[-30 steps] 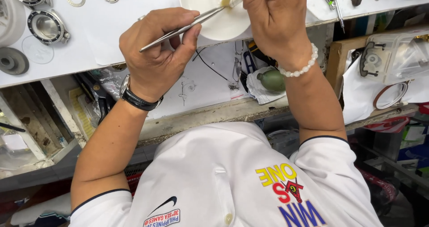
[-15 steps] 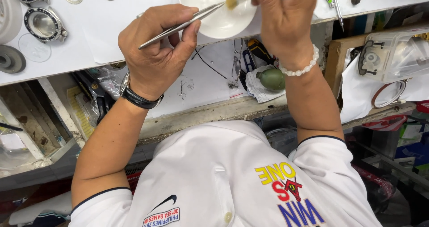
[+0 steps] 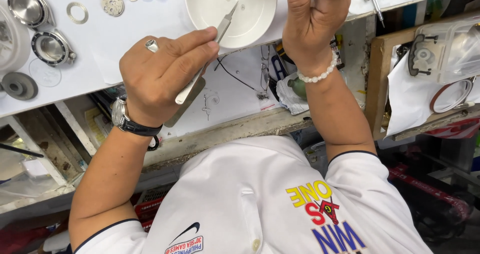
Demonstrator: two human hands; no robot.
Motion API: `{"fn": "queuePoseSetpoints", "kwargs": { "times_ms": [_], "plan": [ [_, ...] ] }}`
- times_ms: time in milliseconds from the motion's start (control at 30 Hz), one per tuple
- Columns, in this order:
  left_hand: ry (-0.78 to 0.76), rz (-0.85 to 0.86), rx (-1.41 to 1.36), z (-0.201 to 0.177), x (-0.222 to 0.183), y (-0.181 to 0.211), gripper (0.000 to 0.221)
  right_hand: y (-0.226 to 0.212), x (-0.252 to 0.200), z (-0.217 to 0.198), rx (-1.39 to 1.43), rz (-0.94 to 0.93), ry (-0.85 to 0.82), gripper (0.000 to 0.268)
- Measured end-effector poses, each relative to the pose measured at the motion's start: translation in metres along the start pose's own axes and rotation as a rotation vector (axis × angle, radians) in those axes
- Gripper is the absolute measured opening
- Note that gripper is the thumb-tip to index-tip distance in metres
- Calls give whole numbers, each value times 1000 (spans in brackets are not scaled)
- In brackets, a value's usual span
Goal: Cleaning small watch components individually using tweezers and a brush at a repair bench.
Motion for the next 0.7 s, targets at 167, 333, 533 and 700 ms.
{"fn": "queuePoseSetpoints", "kwargs": {
  "times_ms": [167, 333, 533, 700],
  "plan": [
    [-47, 22, -6, 2, 2, 0, 11, 0, 0, -1, 1, 31, 4, 19],
    [-68, 42, 15, 2, 2, 0, 11, 5, -4, -1, 20, 36, -6, 20],
    [-80, 62, 75, 3, 5, 2, 11, 1, -1, 0, 18, 12, 12, 18],
    [-13, -267, -55, -6, 14, -7, 11, -21, 12, 3, 42, -42, 24, 24]
  ]
}}
Point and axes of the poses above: each hand's wrist, its own x-axis towards the middle knuckle, its own z-axis out of the palm, y = z × x, the point moved 4 cm from there along x, towards the middle knuckle
